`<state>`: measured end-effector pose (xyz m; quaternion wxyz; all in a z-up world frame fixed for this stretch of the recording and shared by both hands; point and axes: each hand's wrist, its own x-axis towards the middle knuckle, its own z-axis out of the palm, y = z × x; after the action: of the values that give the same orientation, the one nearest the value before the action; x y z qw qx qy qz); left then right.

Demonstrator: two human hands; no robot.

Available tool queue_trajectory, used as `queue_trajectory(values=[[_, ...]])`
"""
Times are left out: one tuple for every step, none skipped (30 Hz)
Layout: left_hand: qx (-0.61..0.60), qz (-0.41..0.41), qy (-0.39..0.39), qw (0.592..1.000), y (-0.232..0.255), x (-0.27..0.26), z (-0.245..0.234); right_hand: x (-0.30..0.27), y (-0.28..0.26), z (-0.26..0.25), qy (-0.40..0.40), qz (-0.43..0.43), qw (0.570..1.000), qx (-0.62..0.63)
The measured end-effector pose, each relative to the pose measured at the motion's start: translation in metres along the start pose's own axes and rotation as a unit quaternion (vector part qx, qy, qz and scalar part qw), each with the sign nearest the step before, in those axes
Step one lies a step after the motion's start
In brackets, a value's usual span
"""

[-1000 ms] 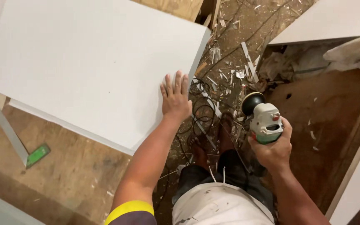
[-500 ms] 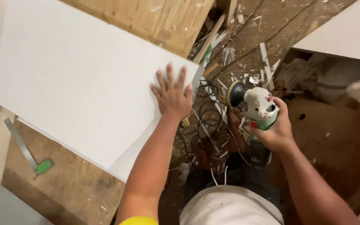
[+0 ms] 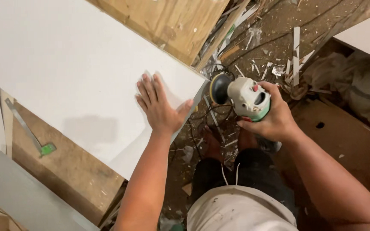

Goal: The person sands the edges of white and gray panels using a power sander, holding the panels steady by hand.

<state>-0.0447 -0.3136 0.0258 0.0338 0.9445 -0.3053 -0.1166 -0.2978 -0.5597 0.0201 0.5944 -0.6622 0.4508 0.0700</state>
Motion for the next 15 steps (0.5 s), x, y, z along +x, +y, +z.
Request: queue_trajectory(values=[[0.0, -0.003, -0.003, 1.0, 0.0, 0.0, 0.002, 0.001, -0.004, -0.001, -0.003, 0.002, 1.0, -0.001], [-0.004, 0.004, 0.003, 1.0, -0.001, 0.0, 0.003, 0.004, -0.007, -0.001, -0.001, -0.001, 1.0, -0.009], [-0.008, 0.01, 0.01, 1.0, -0.003, -0.001, 0.004, 0.006, -0.011, -0.001, 0.001, -0.004, 1.0, -0.016], [-0.008, 0.008, 0.008, 1.0, -0.002, 0.0, 0.003, 0.007, -0.016, -0.002, -0.001, -0.003, 1.0, -0.017], [-0.001, 0.009, 0.009, 1.0, 0.0, -0.001, 0.002, 0.009, -0.021, -0.004, -0.004, -0.002, 1.0, -0.028], [0.005, 0.01, 0.01, 1.0, 0.001, -0.002, 0.001, 0.01, -0.026, -0.006, -0.007, -0.001, 0.999, -0.04], [0.005, 0.008, 0.009, 1.0, -0.001, -0.002, 0.003, 0.011, -0.027, -0.007, -0.009, 0.0, 0.999, -0.041], [0.005, 0.011, 0.01, 1.0, -0.003, -0.002, 0.006, 0.011, -0.028, -0.008, -0.014, -0.001, 0.999, -0.051], [0.006, 0.013, 0.012, 1.0, -0.005, -0.002, 0.008, 0.012, -0.029, -0.01, -0.019, -0.002, 0.998, -0.061], [0.006, 0.012, 0.012, 1.0, -0.005, -0.002, 0.008, 0.011, -0.03, -0.011, -0.02, -0.001, 0.998, -0.062], [0.0, 0.015, 0.012, 1.0, -0.006, -0.003, 0.008, 0.011, -0.031, -0.013, -0.026, -0.001, 0.998, -0.064], [-0.006, 0.02, 0.013, 1.0, -0.006, -0.003, 0.007, 0.009, -0.032, -0.014, -0.032, 0.0, 0.997, -0.065], [-0.007, 0.019, 0.012, 1.0, -0.006, -0.003, 0.007, 0.008, -0.032, -0.015, -0.033, 0.001, 0.997, -0.066], [-0.004, 0.023, 0.017, 1.0, -0.006, -0.003, 0.007, 0.008, -0.032, -0.015, -0.03, -0.001, 0.997, -0.065], [-0.002, 0.026, 0.022, 0.999, -0.006, -0.003, 0.007, 0.007, -0.032, -0.016, -0.027, -0.003, 0.997, -0.065]])
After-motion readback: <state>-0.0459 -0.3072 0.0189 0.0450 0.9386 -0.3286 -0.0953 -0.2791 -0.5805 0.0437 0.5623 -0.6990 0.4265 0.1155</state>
